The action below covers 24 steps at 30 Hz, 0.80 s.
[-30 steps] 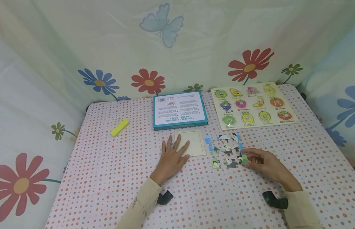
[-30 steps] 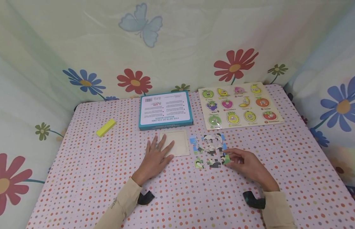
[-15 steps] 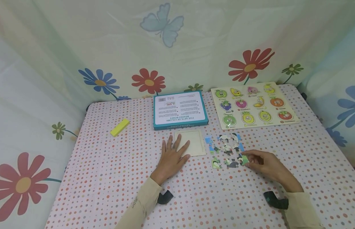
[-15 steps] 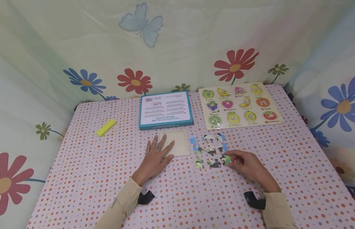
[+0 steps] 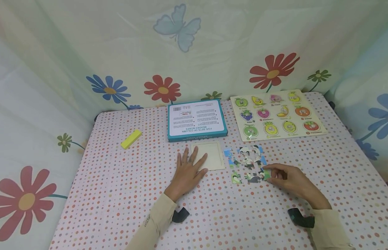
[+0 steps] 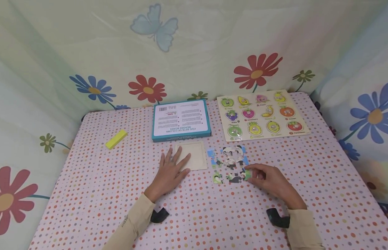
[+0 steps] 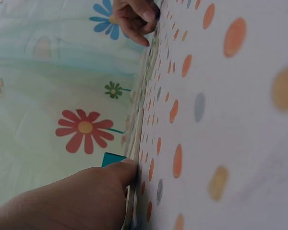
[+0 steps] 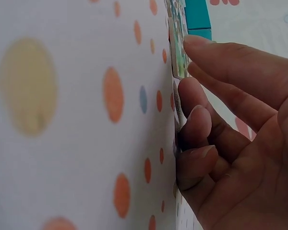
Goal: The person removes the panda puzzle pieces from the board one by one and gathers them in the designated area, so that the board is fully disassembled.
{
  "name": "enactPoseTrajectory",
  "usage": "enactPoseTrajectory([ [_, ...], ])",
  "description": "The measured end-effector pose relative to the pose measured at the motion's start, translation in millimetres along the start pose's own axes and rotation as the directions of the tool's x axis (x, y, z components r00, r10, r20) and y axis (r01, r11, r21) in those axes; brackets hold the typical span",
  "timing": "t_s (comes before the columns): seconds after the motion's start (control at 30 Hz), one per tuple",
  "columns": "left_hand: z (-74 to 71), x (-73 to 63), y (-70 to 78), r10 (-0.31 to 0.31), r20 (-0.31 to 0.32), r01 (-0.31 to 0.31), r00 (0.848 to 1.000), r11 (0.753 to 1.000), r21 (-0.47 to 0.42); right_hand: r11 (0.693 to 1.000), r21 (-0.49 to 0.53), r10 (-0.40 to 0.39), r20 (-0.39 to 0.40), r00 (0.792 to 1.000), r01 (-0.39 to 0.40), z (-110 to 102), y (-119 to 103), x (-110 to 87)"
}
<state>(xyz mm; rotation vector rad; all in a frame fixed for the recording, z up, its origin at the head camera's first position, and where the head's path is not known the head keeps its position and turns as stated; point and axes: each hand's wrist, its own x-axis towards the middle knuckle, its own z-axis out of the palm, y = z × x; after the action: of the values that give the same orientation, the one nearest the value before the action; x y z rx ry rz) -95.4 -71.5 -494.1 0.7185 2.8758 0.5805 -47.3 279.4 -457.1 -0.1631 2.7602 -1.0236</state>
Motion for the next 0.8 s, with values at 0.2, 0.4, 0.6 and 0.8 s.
enactPoseTrajectory([
  [0.2,-0.4,-0.5,0.5,0.002,0.001,-0.002,1.0,1.0,-0.003,0.999,0.029,0.019,0.002,1.0,-0.019,0.3,-0.2,-0.8],
  [0.4,-0.6,-1.5,1.1,-0.003,0.005,0.003,1.0,1.0,-0.003,0.999,0.05,-0.01,-0.014,1.0,0.01,1.1,2.6,-3.2],
  [0.6,-1.8,-2.1,-0.5,0.008,-0.002,-0.008,1.0,0.999,-0.031,0.999,0.017,-0.027,-0.045,0.999,0.027,0.1,1.1,-2.8],
  [0.8,-16.2,-1.9,-5.4,0.036,-0.005,-0.037,0.999,0.996,-0.081,0.992,-0.031,-0.129,-0.183,0.975,0.125,-2.6,-14.4,8.8],
])
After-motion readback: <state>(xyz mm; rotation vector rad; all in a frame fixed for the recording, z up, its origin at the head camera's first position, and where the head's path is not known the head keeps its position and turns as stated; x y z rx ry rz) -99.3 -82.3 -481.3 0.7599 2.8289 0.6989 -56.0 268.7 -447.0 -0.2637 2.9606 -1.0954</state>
